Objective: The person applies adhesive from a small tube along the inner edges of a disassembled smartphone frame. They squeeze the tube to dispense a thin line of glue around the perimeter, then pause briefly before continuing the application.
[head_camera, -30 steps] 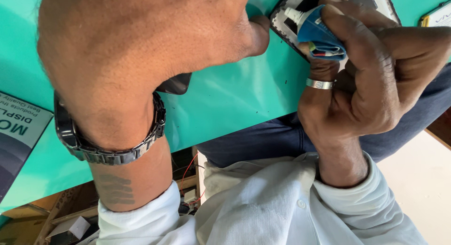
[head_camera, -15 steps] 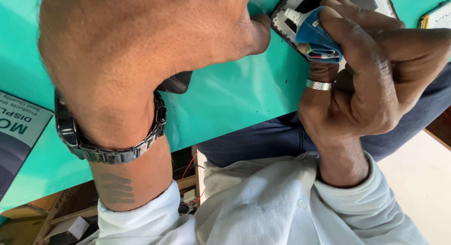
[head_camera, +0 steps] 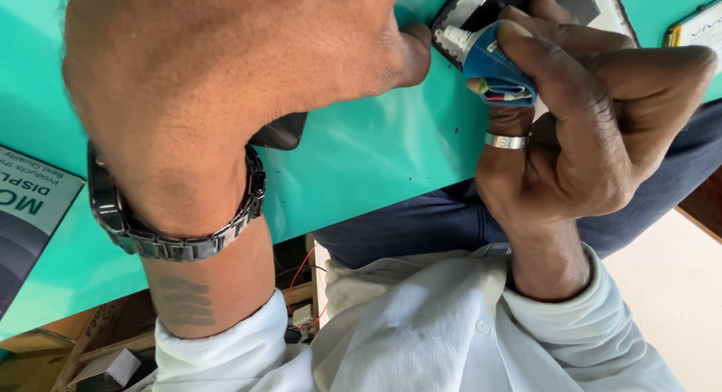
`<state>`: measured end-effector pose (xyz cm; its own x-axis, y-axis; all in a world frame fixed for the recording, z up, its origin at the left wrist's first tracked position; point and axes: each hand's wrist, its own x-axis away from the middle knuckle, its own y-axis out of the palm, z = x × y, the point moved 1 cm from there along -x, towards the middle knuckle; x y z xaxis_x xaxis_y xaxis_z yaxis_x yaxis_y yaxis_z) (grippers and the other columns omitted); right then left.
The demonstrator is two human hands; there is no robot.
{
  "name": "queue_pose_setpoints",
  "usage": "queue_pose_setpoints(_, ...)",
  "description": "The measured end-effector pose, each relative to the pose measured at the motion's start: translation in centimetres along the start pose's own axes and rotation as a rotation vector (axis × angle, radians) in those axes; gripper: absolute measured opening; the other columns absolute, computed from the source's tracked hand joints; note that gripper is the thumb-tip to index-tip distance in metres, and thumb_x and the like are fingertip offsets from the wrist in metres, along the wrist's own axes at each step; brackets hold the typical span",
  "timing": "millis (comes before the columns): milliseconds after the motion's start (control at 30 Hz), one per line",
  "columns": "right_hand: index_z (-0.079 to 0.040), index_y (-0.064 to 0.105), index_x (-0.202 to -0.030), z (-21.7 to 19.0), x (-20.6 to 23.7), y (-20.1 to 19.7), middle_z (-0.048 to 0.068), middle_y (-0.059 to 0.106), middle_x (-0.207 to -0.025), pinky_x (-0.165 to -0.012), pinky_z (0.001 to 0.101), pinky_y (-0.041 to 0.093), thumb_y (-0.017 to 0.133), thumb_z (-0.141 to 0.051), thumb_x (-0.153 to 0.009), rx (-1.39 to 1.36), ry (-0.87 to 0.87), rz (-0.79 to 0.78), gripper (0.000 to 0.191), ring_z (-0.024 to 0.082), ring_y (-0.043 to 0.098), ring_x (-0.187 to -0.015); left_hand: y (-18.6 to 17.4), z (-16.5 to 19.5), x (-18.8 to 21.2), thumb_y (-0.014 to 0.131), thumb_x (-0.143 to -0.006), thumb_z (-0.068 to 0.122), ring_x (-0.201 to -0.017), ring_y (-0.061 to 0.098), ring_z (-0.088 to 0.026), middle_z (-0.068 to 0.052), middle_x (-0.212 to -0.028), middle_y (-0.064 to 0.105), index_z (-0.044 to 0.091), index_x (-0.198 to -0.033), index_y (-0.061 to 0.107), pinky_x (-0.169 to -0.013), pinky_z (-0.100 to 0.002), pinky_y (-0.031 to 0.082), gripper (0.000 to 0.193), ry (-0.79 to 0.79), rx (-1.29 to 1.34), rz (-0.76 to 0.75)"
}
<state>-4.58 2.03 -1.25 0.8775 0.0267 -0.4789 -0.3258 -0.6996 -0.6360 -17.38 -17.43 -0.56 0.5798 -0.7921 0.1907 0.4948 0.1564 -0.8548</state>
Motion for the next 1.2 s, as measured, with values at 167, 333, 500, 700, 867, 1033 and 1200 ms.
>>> queue_pose_setpoints(167,0.014,0.071,-0.11,-0.2,0.0,0.0,0.019,0.05,-0.103,-0.097,0.0441,0.066,0.066,-0.003,-0.086,0.018,0.003,-0.003,0.03,0.031,0.072,-0.094,-0.1,0.2,-0.1,0.074,-0.09,0.034,-0.027,0.043,-0.022,-0.008,-0.04,0.052,0.006,-0.066,0.068,-0.027,-0.039,0.035,0.037,-0.045,0.0,-0.017)
queue_pose_setpoints(333,0.016,0.07,-0.105,0.7,0.0,0.1,0.019,0.049,-0.099,-0.098,0.0509,0.062,0.063,-0.007,-0.085,-0.037,-0.071,0.009,0.031,0.034,0.074,-0.092,0.0,0.1,-0.1,0.074,-0.092,0.036,-0.027,0.044,-0.023,-0.009,-0.04,0.052,0.005,-0.067,0.069,-0.028,-0.04,0.036,0.04,-0.015,-0.012,-0.017)
queue_pose_setpoints(500,0.016,0.071,-0.109,0.8,0.3,-0.4,0.018,0.045,-0.104,-0.1,0.0498,0.061,0.063,-0.003,-0.091,-0.047,-0.04,-0.041,0.027,0.037,0.076,-0.1,0.2,0.1,0.1,0.075,-0.092,0.037,-0.028,0.043,-0.022,-0.008,-0.04,0.051,0.007,-0.067,0.068,-0.028,-0.039,0.035,0.039,-0.029,-0.032,0.014)
queue_pose_setpoints(700,0.016,0.07,-0.108,0.8,0.3,0.1,0.018,0.046,-0.102,-0.1,0.049,0.062,0.067,0.0,-0.088,-0.032,-0.046,-0.007,0.025,0.037,0.076,-0.097,0.4,-0.1,0.3,0.075,-0.092,0.033,-0.028,0.041,-0.021,-0.007,-0.04,0.049,0.006,-0.065,0.066,-0.028,-0.038,0.033,0.039,0.026,-0.025,0.072)
queue_pose_setpoints(867,0.017,0.069,-0.105,0.7,-0.1,0.2,0.019,0.046,-0.1,-0.102,0.052,0.065,0.062,-0.001,-0.079,-0.031,-0.067,-0.003,0.032,0.037,0.074,-0.095,0.4,-0.1,0.4,0.075,-0.091,0.034,-0.029,0.042,-0.021,-0.007,-0.041,0.05,0.007,-0.066,0.067,-0.028,-0.038,0.034,0.037,0.02,-0.031,0.084)
queue_pose_setpoints(1033,0.016,0.069,-0.108,0.7,-0.2,0.6,0.017,0.045,-0.103,-0.101,0.0493,0.062,0.062,0.006,-0.085,-0.069,-0.063,0.024,0.026,0.035,0.076,-0.099,0.3,-0.1,0.3,0.076,-0.091,0.034,-0.029,0.043,-0.021,-0.007,-0.042,0.051,0.007,-0.068,0.068,-0.029,-0.038,0.034,0.036,0.022,-0.029,0.091)
queue_pose_setpoints(1200,0.016,0.069,-0.108,0.6,0.0,0.6,0.017,0.047,-0.103,-0.096,0.0458,0.064,0.063,0.005,-0.087,-0.034,-0.042,0.019,0.025,0.034,0.075,-0.1,0.3,-0.2,0.3,0.076,-0.091,0.034,-0.03,0.044,-0.021,-0.007,-0.043,0.052,0.008,-0.07,0.069,-0.029,-0.038,0.035,0.035,0.017,-0.032,0.092)
